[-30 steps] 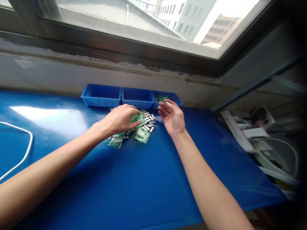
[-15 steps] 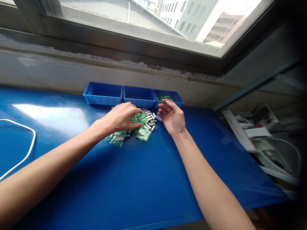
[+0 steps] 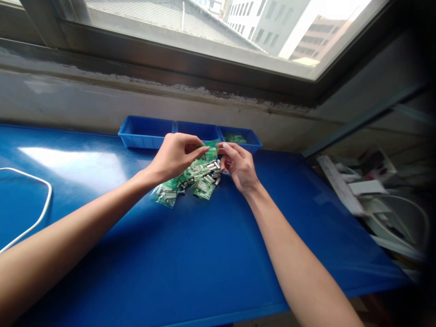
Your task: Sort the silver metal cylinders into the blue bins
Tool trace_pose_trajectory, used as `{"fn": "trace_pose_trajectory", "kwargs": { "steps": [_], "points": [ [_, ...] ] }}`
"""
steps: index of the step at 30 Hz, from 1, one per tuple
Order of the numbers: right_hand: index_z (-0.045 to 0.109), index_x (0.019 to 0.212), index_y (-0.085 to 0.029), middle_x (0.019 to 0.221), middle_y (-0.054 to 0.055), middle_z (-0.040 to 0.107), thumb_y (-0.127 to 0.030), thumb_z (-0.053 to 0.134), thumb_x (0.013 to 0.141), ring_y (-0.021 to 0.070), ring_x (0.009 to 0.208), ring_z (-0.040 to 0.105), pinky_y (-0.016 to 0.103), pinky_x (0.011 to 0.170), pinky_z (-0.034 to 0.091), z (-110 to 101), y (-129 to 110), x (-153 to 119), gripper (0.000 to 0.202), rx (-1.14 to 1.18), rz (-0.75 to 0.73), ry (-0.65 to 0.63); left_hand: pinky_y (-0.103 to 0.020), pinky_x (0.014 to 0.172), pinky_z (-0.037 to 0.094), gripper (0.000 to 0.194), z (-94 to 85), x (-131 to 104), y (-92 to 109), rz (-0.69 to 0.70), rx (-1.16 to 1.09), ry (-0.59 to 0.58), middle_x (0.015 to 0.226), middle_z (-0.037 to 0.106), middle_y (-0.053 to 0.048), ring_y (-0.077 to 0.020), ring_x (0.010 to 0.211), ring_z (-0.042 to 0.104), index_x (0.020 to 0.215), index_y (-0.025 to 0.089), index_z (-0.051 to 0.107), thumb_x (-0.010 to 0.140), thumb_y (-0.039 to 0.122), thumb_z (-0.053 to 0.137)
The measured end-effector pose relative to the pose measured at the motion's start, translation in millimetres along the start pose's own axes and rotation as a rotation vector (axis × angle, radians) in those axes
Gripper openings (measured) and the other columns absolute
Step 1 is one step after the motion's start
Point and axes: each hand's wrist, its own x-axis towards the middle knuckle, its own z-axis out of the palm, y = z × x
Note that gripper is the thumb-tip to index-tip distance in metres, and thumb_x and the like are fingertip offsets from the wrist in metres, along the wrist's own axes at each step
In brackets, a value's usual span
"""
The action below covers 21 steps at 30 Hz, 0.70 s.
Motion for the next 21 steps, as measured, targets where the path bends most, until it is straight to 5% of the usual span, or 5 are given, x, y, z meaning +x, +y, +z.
{"fn": "trace_pose_trajectory", "kwargs": {
  "steps": [6,11,16,21],
  "points": [
    [0.076,0.088,-0.021,0.060,-0.003,0.063,-0.040,0.085,0.074,0.0100,0.049,0.053,0.024,0.049,0.041,2.4,1.1,-4.2,0.024,-0.054,0.056,-0.140,-0.023,0.057,0.048,0.048,-0.6,0.0,3.7,-0.204,-0.218,-0.072,0.073,0.075,-0.009,-0.0176,0.065,0.068,0.089,0.011,0.078,0.084,0.057,0.068],
    [0.075,0.083,-0.019,0.065,-0.002,0.067,-0.041,0.089,0.068,0.0089,0.050,0.055,0.023,0.050,0.045,-1.4,0.2,-1.7,0.030,-0.020,0.144,-0.087,-0.024,0.061,0.049,0.046,-3.5,0.5,3.3,-0.172,-0.016,-0.120,0.076,0.076,-0.008,-0.0184,0.069,0.069,0.088,0.013,0.078,0.090,0.055,0.060],
    [0.072,0.079,-0.019,0.068,-0.004,0.069,-0.031,0.092,0.063,0.0085,0.055,0.065,0.017,0.049,0.051,-8.3,3.4,5.9,0.028,0.141,0.213,0.182,-0.032,0.087,0.053,0.039,-10.7,-0.3,1.5,-0.061,0.409,-0.258,0.106,0.077,-0.010,-0.0263,0.098,0.072,0.107,0.019,0.077,0.091,0.050,0.059],
    [0.066,0.077,-0.021,0.085,-0.002,0.076,-0.013,0.081,0.074,0.0114,0.090,0.076,0.014,0.075,0.061,-17.9,5.2,13.9,0.017,0.373,0.185,0.426,-0.035,0.091,0.054,0.042,-10.5,-4.1,0.1,-0.030,0.583,-0.407,0.116,0.075,-0.010,-0.0300,0.107,0.070,0.117,0.023,0.075,0.089,0.051,0.062]
  ]
}}
